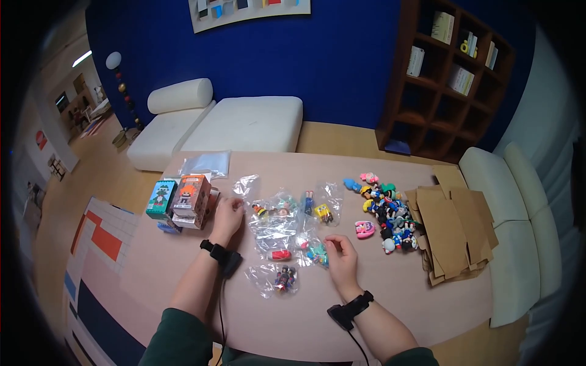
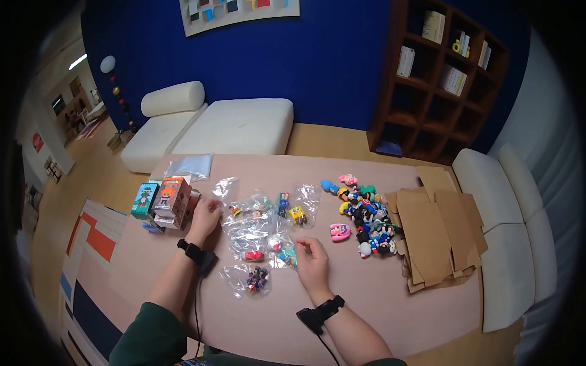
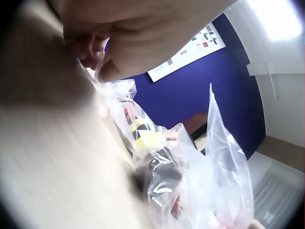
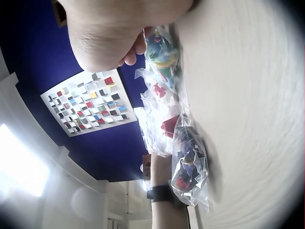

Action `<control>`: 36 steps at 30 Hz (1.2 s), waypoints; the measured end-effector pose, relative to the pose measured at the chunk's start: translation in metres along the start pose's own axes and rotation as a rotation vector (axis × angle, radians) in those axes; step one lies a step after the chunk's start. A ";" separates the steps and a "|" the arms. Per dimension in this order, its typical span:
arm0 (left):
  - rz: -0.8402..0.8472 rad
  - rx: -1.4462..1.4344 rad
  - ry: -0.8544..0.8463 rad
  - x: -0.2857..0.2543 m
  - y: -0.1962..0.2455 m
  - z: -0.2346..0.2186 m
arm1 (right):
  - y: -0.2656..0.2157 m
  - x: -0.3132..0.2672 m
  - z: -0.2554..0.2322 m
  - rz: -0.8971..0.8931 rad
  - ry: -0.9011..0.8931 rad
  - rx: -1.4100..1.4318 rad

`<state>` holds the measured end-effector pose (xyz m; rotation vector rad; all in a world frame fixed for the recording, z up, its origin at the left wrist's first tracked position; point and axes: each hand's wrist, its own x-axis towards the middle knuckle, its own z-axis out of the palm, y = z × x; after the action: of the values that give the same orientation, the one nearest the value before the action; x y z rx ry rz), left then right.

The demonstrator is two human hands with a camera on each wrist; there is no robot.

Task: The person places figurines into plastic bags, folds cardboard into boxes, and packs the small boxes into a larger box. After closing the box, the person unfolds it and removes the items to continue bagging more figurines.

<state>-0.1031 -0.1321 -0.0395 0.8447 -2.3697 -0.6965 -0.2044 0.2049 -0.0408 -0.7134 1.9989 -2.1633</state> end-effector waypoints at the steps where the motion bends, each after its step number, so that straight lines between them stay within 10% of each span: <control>1: 0.003 -0.001 -0.008 -0.004 0.004 -0.004 | -0.004 0.001 0.001 0.001 -0.005 0.008; 11: -0.031 0.053 -0.249 -0.041 0.015 -0.041 | -0.020 -0.003 0.002 -0.366 -0.167 -0.798; 17: -0.148 0.004 -0.237 -0.066 0.051 -0.075 | -0.012 0.001 -0.008 0.059 0.084 0.037; 22: 0.110 -0.104 -0.087 -0.091 0.121 -0.093 | -0.032 0.006 -0.016 0.398 0.091 0.771; 27: -0.333 -0.742 -0.919 -0.125 0.166 -0.055 | -0.029 0.003 -0.013 0.395 0.003 0.909; 36: -0.307 -0.911 -0.397 -0.107 0.176 -0.015 | -0.021 -0.001 -0.012 0.346 -0.129 0.878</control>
<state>-0.0946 0.0546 0.0475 0.6747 -1.8637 -2.0073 -0.2040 0.2190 -0.0207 -0.3175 0.8451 -2.3471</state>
